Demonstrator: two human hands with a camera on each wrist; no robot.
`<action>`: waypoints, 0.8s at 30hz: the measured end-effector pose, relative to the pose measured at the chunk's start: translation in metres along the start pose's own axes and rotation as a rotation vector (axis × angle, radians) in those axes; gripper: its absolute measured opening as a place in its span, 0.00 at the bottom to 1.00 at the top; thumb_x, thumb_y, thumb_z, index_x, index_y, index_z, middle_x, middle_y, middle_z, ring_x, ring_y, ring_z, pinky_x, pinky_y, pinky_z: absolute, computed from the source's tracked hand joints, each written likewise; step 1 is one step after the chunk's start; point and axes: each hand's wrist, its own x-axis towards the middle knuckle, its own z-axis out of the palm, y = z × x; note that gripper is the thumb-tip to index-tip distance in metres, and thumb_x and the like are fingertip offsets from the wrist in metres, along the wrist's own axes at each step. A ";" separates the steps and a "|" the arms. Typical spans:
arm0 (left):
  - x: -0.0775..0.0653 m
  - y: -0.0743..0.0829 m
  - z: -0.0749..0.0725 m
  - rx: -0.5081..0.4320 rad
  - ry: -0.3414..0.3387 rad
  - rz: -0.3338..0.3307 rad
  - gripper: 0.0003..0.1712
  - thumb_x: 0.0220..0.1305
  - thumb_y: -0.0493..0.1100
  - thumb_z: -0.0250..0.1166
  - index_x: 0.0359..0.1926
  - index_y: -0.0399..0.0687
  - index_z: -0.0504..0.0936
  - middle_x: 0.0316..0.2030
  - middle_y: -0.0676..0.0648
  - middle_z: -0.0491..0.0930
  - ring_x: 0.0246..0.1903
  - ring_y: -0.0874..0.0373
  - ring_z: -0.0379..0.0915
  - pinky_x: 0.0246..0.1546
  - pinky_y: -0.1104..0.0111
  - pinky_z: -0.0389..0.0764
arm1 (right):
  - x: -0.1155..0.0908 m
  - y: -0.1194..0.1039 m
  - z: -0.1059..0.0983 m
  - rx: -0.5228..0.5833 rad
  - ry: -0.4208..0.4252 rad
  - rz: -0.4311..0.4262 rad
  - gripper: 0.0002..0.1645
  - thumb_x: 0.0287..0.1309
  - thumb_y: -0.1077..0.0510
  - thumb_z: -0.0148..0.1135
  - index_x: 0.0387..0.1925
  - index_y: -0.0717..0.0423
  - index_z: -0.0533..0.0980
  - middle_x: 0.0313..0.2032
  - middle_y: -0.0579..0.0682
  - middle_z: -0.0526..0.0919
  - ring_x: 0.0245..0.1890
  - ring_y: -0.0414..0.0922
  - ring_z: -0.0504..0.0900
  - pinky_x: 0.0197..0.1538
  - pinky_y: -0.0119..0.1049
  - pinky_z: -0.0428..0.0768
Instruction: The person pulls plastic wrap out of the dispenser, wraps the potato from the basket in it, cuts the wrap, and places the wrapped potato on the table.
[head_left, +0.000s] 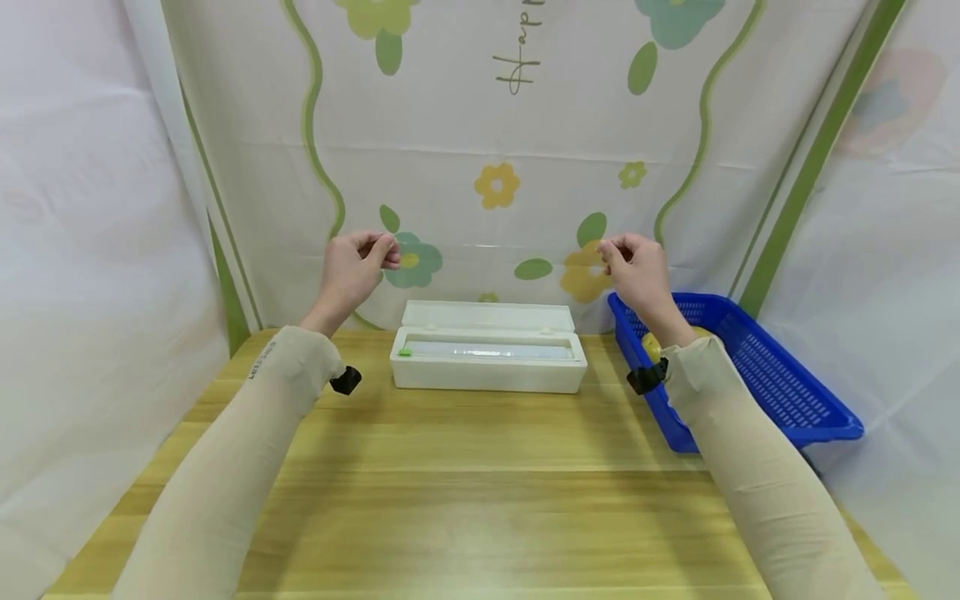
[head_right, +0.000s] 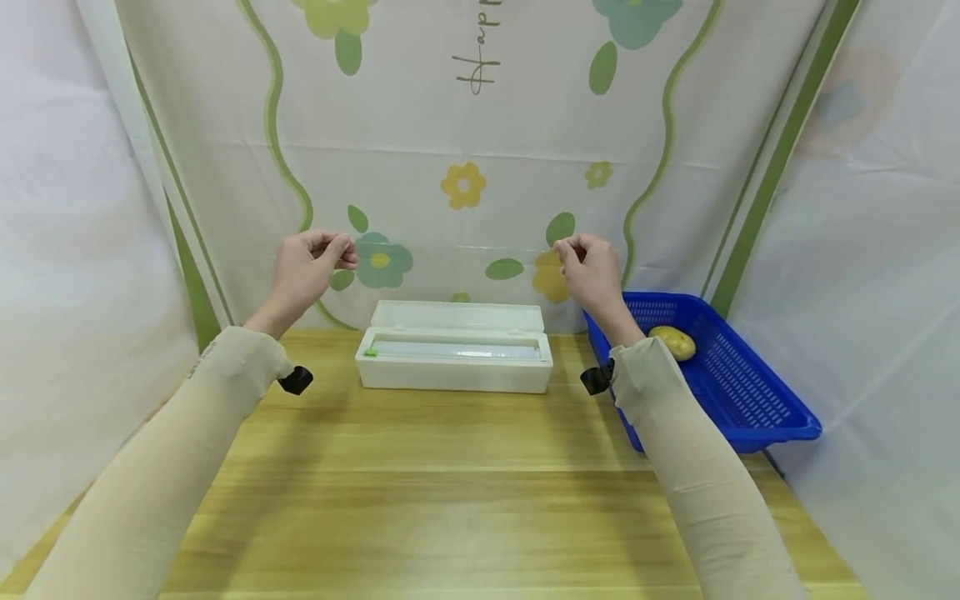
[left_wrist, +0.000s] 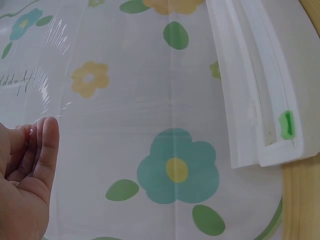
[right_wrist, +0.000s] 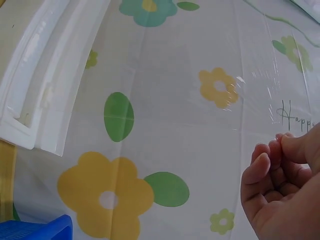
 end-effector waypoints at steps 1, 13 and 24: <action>-0.001 0.000 0.000 0.004 0.001 0.004 0.16 0.72 0.44 0.59 0.41 0.32 0.83 0.35 0.38 0.83 0.34 0.51 0.82 0.38 0.70 0.82 | 0.000 0.000 0.000 0.001 -0.003 -0.002 0.15 0.71 0.54 0.56 0.37 0.63 0.79 0.30 0.56 0.78 0.28 0.46 0.77 0.26 0.30 0.74; -0.006 0.022 -0.003 0.020 0.011 0.027 0.14 0.73 0.40 0.58 0.42 0.29 0.83 0.37 0.34 0.82 0.34 0.48 0.82 0.37 0.71 0.81 | 0.005 -0.005 -0.004 -0.019 -0.008 -0.015 0.18 0.71 0.51 0.56 0.37 0.63 0.80 0.27 0.55 0.78 0.26 0.46 0.77 0.27 0.29 0.75; -0.006 0.037 -0.005 0.005 0.028 0.025 0.14 0.73 0.39 0.57 0.41 0.28 0.82 0.37 0.32 0.82 0.34 0.48 0.83 0.38 0.71 0.81 | 0.010 -0.013 -0.009 -0.014 -0.015 -0.016 0.18 0.71 0.51 0.56 0.37 0.63 0.79 0.28 0.55 0.77 0.26 0.45 0.77 0.26 0.29 0.74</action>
